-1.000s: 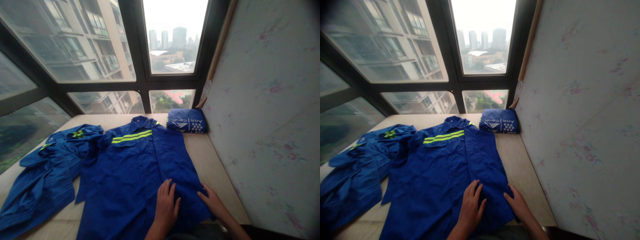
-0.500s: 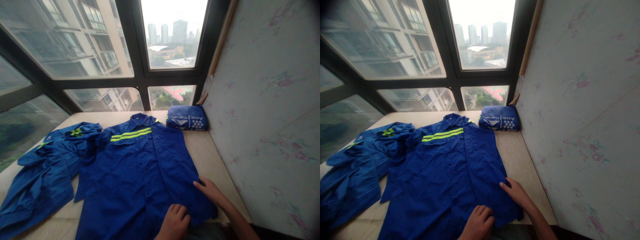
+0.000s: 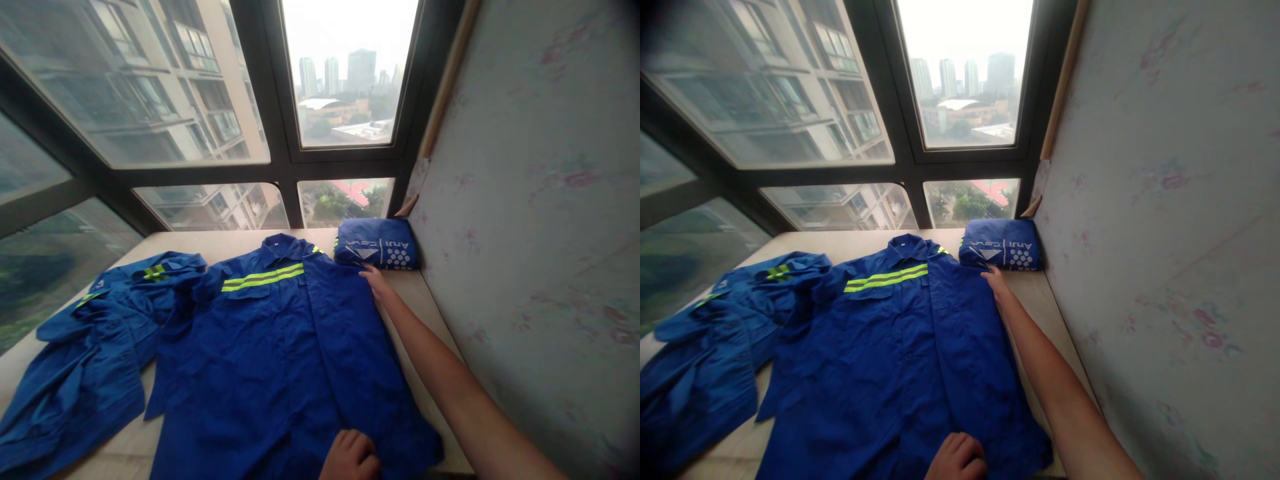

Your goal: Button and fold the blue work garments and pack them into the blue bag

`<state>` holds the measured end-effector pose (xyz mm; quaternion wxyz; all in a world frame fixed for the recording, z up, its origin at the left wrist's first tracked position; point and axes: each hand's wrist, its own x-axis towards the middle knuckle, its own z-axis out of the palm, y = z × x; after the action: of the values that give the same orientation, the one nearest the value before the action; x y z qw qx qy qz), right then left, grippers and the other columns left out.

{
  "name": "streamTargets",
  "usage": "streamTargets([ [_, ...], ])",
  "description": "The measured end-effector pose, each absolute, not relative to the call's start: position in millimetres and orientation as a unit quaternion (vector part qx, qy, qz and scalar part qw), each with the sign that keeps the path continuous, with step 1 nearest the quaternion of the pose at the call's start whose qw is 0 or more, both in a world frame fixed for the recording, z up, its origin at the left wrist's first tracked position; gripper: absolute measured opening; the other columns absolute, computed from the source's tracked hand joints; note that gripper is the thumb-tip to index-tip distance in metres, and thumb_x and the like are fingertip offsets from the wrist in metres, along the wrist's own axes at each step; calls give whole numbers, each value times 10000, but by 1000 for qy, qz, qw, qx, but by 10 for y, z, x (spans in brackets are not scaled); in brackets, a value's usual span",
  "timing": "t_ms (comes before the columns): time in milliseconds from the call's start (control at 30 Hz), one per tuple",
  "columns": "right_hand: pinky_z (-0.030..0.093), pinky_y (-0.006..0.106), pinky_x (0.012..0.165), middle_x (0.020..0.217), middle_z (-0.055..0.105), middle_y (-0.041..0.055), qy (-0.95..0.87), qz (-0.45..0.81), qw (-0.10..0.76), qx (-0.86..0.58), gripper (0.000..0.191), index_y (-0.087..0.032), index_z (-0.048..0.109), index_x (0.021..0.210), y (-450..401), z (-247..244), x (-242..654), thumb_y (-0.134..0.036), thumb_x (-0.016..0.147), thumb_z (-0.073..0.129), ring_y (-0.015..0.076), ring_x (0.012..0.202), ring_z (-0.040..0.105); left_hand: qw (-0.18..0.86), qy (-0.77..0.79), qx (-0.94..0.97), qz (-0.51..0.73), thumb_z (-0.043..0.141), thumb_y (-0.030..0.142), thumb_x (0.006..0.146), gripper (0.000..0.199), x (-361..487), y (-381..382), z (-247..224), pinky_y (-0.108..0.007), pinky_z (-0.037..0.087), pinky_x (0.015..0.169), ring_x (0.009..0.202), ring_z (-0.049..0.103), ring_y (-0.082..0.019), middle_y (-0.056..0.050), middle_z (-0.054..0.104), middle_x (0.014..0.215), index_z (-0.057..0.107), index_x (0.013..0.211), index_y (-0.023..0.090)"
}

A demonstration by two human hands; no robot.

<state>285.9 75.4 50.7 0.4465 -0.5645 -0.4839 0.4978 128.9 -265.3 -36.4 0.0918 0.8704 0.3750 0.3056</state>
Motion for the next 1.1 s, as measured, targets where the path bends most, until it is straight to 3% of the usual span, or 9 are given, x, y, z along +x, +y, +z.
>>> streamTargets([
  [267,538,435,887,1240,596,74,-511,441,439,-593,376,-158,574,1242,636,622,2902,-384,942,599,242,1064,609,85,395,875,267,604,314,911,143,1327,-2734,-426,-292,386,676,757,531,-151,-15,614,822,621,799,227],
  [500,536,444,893,1263,585,86,-562,386,417,-602,375,-178,565,1252,233,598,2991,-385,942,601,230,1065,611,126,356,902,211,607,419,881,180,1244,-2622,-217,-301,458,765,833,566,-170,-26,640,930,643,892,244],
  [600,463,484,1019,1329,563,104,-606,361,399,-586,339,-212,589,1262,-119,508,2890,-344,950,564,255,1180,559,143,419,874,201,577,297,880,201,1184,-2460,2,-369,471,909,1028,593,-216,-52,661,1145,648,1066,263],
  [700,312,495,1157,1419,525,96,-725,279,323,-541,399,-229,579,1322,-568,277,2771,-259,944,456,274,1348,429,135,515,833,151,571,310,875,466,1119,-2291,194,-521,383,1078,1321,454,-321,-98,497,1460,535,1339,277],
  [767,266,506,1175,1477,482,78,-781,216,255,-528,452,-221,548,1363,-819,80,2740,-244,929,424,275,1407,358,139,547,817,118,578,361,873,565,1080,-2225,261,-585,337,1112,1400,364,-357,-118,398,1541,464,1418,266],
  [933,227,515,1180,1534,416,58,-810,134,164,-547,488,-231,516,1397,-1000,-274,2845,-316,925,425,271,1433,327,169,561,801,127,539,304,888,477,862,-2155,294,-522,344,1149,1398,391,-272,-50,443,1520,515,1363,292],
  [1100,247,502,1170,1517,438,85,-831,95,161,-525,503,-179,525,1392,-912,-411,3070,-349,941,382,278,1425,344,71,704,682,185,455,222,905,376,-220,-2010,382,-464,392,1119,1310,489,-250,-79,556,1396,606,1249,238],
])
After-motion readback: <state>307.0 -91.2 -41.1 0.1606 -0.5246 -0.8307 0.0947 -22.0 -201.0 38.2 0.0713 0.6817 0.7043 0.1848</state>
